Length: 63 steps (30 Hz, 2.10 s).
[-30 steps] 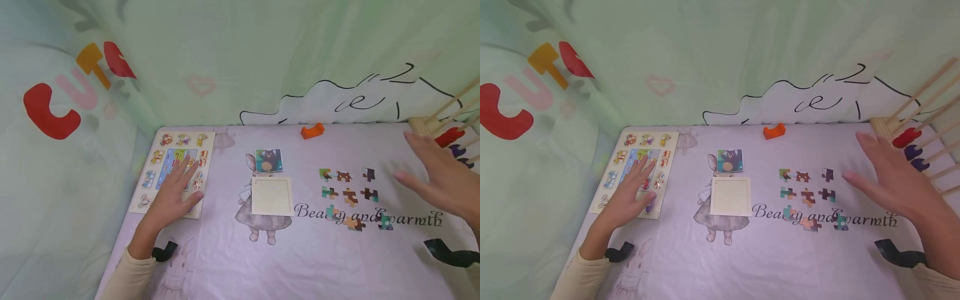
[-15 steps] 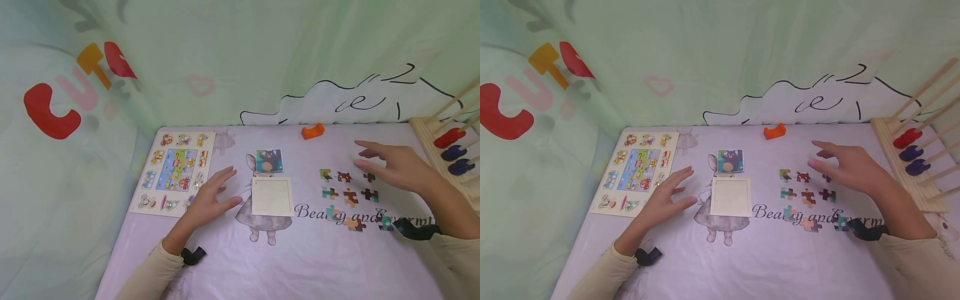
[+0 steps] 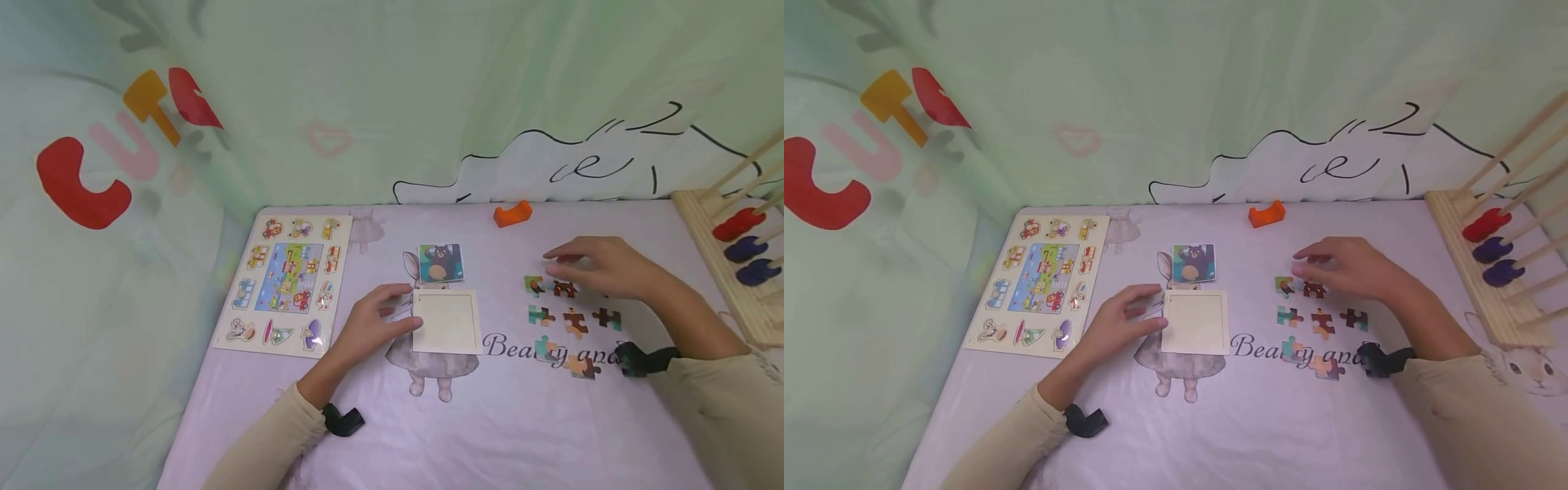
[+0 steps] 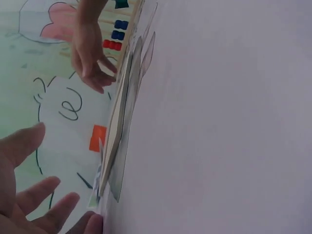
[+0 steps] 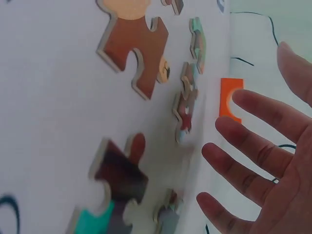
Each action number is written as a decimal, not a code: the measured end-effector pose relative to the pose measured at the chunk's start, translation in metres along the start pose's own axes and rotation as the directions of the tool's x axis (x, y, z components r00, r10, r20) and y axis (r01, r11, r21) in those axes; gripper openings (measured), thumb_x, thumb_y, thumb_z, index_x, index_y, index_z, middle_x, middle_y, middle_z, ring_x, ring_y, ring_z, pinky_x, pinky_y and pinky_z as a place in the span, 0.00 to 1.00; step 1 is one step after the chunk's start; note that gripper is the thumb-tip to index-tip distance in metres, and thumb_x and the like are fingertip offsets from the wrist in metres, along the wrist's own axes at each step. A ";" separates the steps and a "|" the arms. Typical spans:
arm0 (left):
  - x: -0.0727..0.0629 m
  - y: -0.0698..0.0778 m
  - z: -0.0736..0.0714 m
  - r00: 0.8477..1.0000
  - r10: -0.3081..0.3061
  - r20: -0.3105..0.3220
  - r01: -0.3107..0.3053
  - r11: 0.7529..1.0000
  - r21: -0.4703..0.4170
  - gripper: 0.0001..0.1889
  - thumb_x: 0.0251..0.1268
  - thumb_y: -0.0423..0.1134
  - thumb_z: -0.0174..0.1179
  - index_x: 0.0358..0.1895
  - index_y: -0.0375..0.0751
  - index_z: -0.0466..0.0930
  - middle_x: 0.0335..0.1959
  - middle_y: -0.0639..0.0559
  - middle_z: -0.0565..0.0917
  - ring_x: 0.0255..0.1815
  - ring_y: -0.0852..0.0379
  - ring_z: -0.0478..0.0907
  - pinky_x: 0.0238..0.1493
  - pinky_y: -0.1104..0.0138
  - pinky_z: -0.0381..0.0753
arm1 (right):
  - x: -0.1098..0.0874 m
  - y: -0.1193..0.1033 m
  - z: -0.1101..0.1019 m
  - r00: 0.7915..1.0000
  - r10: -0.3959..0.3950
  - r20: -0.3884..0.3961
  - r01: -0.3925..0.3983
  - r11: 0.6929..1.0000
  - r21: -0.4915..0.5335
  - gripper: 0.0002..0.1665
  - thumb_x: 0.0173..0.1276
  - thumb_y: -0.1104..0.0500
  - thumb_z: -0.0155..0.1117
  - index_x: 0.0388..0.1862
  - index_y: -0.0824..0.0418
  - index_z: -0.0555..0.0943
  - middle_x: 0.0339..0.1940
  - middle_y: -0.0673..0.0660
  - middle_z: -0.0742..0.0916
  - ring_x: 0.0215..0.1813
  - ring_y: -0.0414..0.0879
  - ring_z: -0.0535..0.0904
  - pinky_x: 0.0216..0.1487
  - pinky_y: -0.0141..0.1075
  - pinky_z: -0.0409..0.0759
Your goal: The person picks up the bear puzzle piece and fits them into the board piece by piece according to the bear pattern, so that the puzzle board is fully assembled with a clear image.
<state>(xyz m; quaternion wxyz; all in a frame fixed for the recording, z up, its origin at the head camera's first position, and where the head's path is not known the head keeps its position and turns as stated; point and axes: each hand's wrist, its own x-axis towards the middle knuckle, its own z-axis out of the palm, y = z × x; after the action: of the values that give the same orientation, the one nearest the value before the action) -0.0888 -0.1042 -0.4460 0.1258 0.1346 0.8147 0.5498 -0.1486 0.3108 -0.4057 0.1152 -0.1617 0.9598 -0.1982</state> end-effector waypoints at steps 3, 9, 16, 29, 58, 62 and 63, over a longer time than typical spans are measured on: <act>0.004 -0.003 0.004 1.000 0.013 0.003 -0.013 0.997 0.070 0.31 0.58 0.46 0.75 0.66 0.45 0.78 0.68 0.56 0.78 0.71 0.55 0.72 0.68 0.55 0.75 | 0.004 -0.001 0.003 1.000 -0.005 0.015 0.005 1.000 0.018 0.28 0.71 0.41 0.66 0.60 0.59 0.84 0.55 0.61 0.87 0.58 0.58 0.80 0.57 0.61 0.78; 0.009 -0.007 0.007 0.995 0.101 0.010 -0.099 0.948 0.301 0.30 0.54 0.50 0.76 0.62 0.47 0.82 0.69 0.56 0.78 0.71 0.51 0.69 0.68 0.47 0.65 | 0.011 -0.002 0.006 0.998 -0.055 0.019 0.054 0.998 0.025 0.22 0.70 0.42 0.68 0.53 0.56 0.88 0.53 0.58 0.87 0.56 0.56 0.80 0.57 0.59 0.78; 0.010 -0.013 0.004 0.993 0.072 0.092 -0.105 0.900 0.423 0.37 0.49 0.55 0.77 0.67 0.53 0.79 0.74 0.58 0.72 0.75 0.50 0.62 0.61 0.45 0.58 | 0.015 -0.003 0.010 0.997 -0.076 0.027 0.076 0.997 0.016 0.17 0.66 0.45 0.73 0.47 0.54 0.89 0.50 0.56 0.88 0.54 0.54 0.80 0.56 0.58 0.78; 0.015 -0.013 -0.004 0.978 0.045 0.202 -0.133 0.887 0.443 0.42 0.44 0.52 0.78 0.69 0.55 0.75 0.78 0.58 0.66 0.77 0.48 0.55 0.60 0.47 0.57 | 0.021 -0.002 0.010 0.996 -0.025 0.083 0.024 0.999 0.023 0.17 0.62 0.41 0.75 0.43 0.49 0.88 0.51 0.56 0.87 0.53 0.53 0.77 0.53 0.52 0.76; 0.023 -0.013 -0.007 0.972 0.004 0.236 -0.119 0.873 0.472 0.42 0.49 0.52 0.79 0.72 0.55 0.73 0.79 0.59 0.65 0.77 0.47 0.54 0.60 0.44 0.56 | 0.025 -0.004 0.013 0.993 0.038 0.112 -0.039 0.999 0.008 0.18 0.56 0.45 0.81 0.40 0.52 0.87 0.52 0.59 0.86 0.51 0.55 0.75 0.47 0.48 0.74; 0.024 -0.014 -0.007 0.971 0.003 0.240 -0.121 0.871 0.477 0.43 0.49 0.53 0.79 0.72 0.55 0.72 0.79 0.59 0.64 0.77 0.47 0.54 0.61 0.44 0.56 | 0.024 -0.003 0.015 0.993 0.050 0.110 -0.052 0.999 0.016 0.18 0.57 0.46 0.81 0.40 0.53 0.87 0.51 0.59 0.86 0.50 0.55 0.74 0.45 0.44 0.74; 0.024 -0.014 -0.007 0.971 0.005 0.240 -0.122 0.871 0.476 0.43 0.49 0.52 0.79 0.72 0.55 0.72 0.79 0.59 0.64 0.77 0.46 0.54 0.61 0.44 0.56 | 0.024 -0.003 0.015 0.993 0.053 0.110 -0.055 0.998 0.020 0.17 0.57 0.46 0.81 0.40 0.53 0.87 0.50 0.58 0.86 0.50 0.55 0.74 0.44 0.44 0.74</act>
<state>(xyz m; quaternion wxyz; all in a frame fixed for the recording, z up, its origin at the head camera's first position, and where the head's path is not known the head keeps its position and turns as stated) -0.1148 -0.1063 -0.4578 0.1635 0.2516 0.9017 0.3113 -0.1661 0.2943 -0.4216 0.1746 -0.1449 0.9538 -0.1970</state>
